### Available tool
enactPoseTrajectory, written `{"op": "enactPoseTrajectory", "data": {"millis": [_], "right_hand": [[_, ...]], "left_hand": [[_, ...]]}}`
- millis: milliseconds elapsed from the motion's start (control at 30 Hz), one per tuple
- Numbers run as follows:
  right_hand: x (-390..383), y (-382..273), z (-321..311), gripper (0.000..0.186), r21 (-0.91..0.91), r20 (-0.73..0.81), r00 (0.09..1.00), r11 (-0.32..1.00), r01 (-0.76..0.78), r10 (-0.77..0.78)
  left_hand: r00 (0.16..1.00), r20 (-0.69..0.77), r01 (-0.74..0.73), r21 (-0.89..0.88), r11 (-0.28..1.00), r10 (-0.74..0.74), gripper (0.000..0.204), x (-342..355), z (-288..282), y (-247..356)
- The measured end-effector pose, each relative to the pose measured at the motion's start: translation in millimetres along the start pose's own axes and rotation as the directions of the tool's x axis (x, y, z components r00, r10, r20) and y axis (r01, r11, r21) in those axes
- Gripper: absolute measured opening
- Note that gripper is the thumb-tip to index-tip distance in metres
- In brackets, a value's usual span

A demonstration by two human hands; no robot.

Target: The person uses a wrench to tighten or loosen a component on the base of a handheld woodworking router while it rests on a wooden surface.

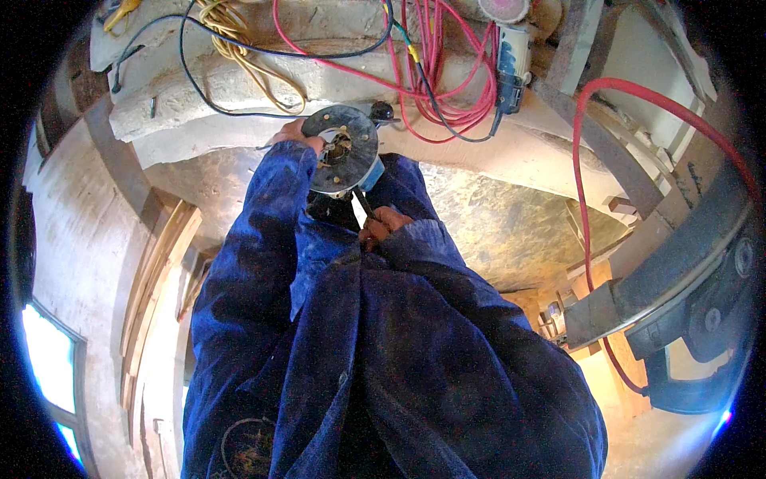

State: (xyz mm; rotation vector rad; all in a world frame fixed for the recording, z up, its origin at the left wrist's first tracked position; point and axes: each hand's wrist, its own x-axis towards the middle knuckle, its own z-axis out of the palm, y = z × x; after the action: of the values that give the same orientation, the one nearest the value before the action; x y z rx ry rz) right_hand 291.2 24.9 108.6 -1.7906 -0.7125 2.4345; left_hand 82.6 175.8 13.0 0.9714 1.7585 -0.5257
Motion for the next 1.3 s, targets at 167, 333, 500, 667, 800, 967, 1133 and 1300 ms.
{"op": "enactPoseTrajectory", "data": {"millis": [167, 333, 500, 667, 800, 967, 1133, 1300], "right_hand": [[10, 6, -36, 0.018, 0.046, 0.046, 0.988, 0.988, -0.147, 0.145], [84, 46, -120, 0.052, 0.199, -0.033, 0.997, 0.978, -0.068, 0.076], [187, 26, -140, 0.030, 0.693, 0.003, 0.975, 0.702, -0.162, 0.223], [200, 11, -131, 0.016, 0.794, -0.069, 0.984, 0.606, -0.047, 0.166], [183, 17, -126, 0.018, 0.791, -0.252, 0.944, 0.608, 0.073, 0.214], [130, 60, -131, 0.029, 0.803, -0.192, 0.928, 0.595, -0.039, 0.320], [72, 99, -116, 0.039, 0.548, -0.036, 0.904, 0.765, -0.339, 0.426], [-5, 27, -67, 0.032, 0.036, -0.090, 0.979, 0.983, -0.182, 0.185]], "left_hand": [[0.999, -0.046, -0.004, 0.008, 1.000, 0.005, 0.048, -1, 3, -1], [0.999, 0.019, 0.028, -0.061, 0.998, -0.027, 0.047, -14, -10, 8], [0.999, -0.033, 0.032, -0.039, 0.999, -0.033, 0.043, -3, 1, 1], [1.000, 0.004, -0.029, 0.005, 1.000, 0.029, 0.044, -1, -1, 2], [0.999, -0.035, -0.019, 0.020, 1.000, 0.020, 0.046, 3, 6, -4], [1.000, -0.014, -0.013, 0.032, 0.999, 0.014, 0.049, -2, -2, 5], [0.999, -0.026, 0.022, -0.009, 1.000, -0.022, 0.050, 7, 7, -6], [0.999, -0.031, 0.014, -0.009, 1.000, -0.015, 0.053, 4, 5, -4]]}}
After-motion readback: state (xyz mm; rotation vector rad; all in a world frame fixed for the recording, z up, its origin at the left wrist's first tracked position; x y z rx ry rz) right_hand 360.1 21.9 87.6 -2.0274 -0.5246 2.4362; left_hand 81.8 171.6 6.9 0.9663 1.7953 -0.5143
